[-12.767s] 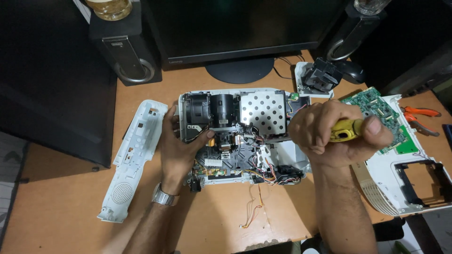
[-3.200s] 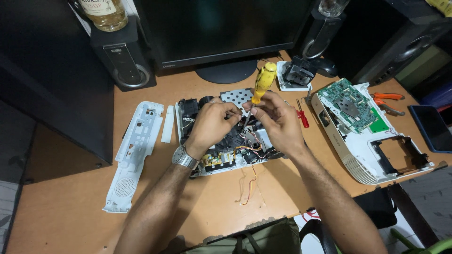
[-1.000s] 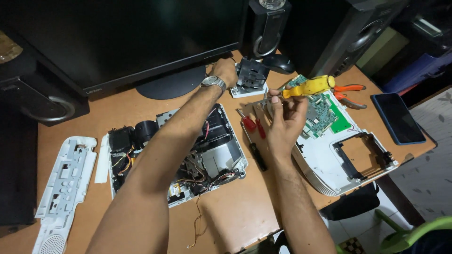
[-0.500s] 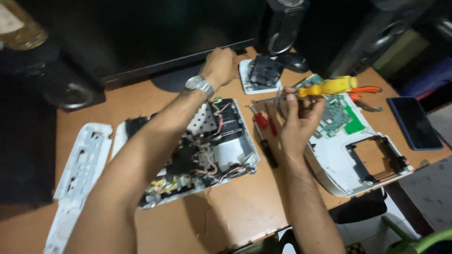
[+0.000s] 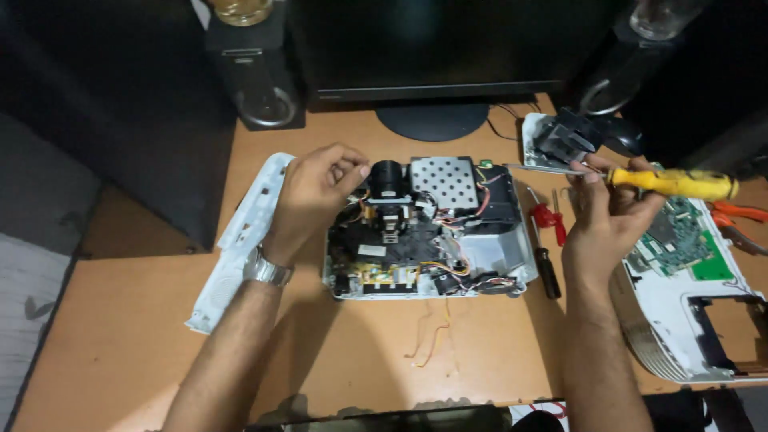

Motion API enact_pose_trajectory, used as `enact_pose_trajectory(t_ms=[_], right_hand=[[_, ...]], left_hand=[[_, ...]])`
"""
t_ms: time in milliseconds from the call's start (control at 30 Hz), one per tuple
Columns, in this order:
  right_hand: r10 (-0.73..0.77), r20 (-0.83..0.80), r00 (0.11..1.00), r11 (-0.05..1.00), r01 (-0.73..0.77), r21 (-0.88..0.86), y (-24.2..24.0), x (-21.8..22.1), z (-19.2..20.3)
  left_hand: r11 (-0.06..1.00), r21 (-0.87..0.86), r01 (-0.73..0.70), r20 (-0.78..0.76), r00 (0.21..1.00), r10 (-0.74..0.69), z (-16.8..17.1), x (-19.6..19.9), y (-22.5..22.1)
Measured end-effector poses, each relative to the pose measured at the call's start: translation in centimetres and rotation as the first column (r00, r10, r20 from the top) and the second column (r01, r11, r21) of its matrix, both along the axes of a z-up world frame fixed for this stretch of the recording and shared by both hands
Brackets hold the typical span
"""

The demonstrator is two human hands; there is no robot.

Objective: Disassembling a projector by removing screws and disconnecting internal wiring to extract the lens assembly.

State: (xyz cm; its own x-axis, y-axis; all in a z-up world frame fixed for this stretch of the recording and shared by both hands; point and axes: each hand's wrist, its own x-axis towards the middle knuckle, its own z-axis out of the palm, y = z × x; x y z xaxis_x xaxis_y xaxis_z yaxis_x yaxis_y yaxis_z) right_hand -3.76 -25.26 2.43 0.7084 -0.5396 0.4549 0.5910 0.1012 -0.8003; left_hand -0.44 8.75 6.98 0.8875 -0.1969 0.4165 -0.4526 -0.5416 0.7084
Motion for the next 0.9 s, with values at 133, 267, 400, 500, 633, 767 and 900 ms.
enact_pose_trajectory(t_ms=[133, 267, 400, 500, 633, 767, 900], right_hand=[[0.147, -0.005, 0.989, 0.958, -0.144, -0.248, 2.2, -0.2, 2.9], [0.218, -0.140, 0.966, 0.916, -0.252, -0.312, 6.6, -0.8, 7.1], [0.258, -0.257, 0.931, 0.880, -0.337, -0.334, 10.1, -0.5, 9.4], [0.317, -0.265, 0.911, 0.856, -0.395, -0.334, 11.9, 0.4, 9.9], [0.311, -0.283, 0.907, 0.821, -0.406, -0.401, 13.6, 0.5, 10.4], [0.266, -0.225, 0.937, 0.762, -0.347, -0.547, 13.7, 0.2, 10.3], [0.174, -0.169, 0.970, 0.691, -0.242, -0.681, 13.2, -0.3, 10.6]], left_hand=[[0.998, 0.050, 0.032, 0.120, 0.992, -0.038, -3.7, -0.2, 2.5], [0.964, 0.204, 0.169, 0.069, 0.980, -0.186, -4.9, -0.6, 3.4], [0.962, 0.185, 0.199, -0.004, 0.979, -0.202, -6.9, -0.4, 3.8], [0.966, 0.206, 0.157, -0.044, 0.987, -0.152, -6.9, -0.6, 3.4], [0.971, 0.168, 0.170, 0.045, 0.983, -0.180, -6.8, -1.0, 3.9], [0.987, 0.027, 0.161, 0.006, 0.987, -0.162, -6.7, -1.2, 4.0], [0.994, -0.010, 0.111, 0.025, 0.994, -0.111, -7.0, -1.4, 3.4]])
